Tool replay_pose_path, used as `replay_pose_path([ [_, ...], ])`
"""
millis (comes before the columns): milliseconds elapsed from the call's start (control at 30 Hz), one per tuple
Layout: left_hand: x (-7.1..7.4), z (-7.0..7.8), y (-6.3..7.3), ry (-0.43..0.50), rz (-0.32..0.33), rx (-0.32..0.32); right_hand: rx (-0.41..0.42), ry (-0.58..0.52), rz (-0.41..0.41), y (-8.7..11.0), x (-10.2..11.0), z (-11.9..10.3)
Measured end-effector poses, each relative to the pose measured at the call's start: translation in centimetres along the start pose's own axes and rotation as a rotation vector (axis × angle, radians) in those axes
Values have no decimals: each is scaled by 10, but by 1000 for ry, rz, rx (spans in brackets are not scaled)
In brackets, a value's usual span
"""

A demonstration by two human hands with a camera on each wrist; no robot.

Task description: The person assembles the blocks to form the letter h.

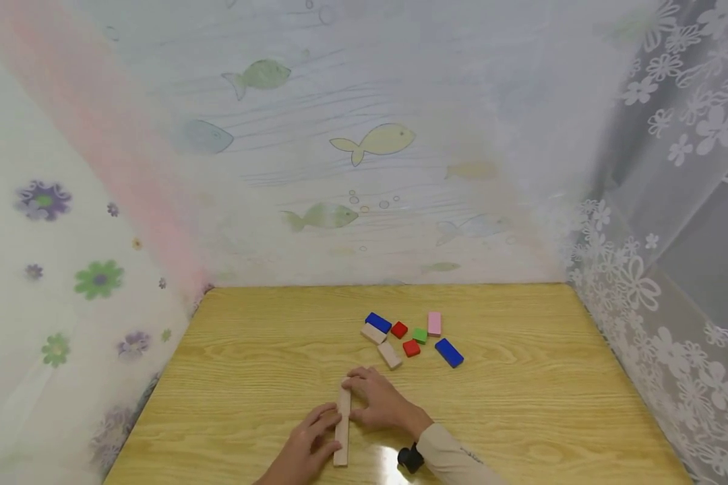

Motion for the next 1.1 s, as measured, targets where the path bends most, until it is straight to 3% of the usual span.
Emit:
replay_pose_path([
  [333, 7, -2, -10, -69, -110, -33, 34, -14, 26, 1, -1, 0],
  [767, 6, -7, -11, -15, -130, -20, 25, -62, 27, 4, 2, 5],
  [933, 8, -6, -13, -23, -141, -1, -40, -125, 136, 3, 18, 15],
  [1100, 9, -6, -15, -47, -166, 13, -107, -52, 258, -2, 42, 28],
])
Point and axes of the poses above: each hand's wrist, its own y-axis away from the middle knuckle, its own x-axis out of the back of the hand, z = x × y, the point moved 2 cm from there along -y, towards the middle knuckle, and after that the axes turned 10 degrees about -x, right-handed, at the moved point
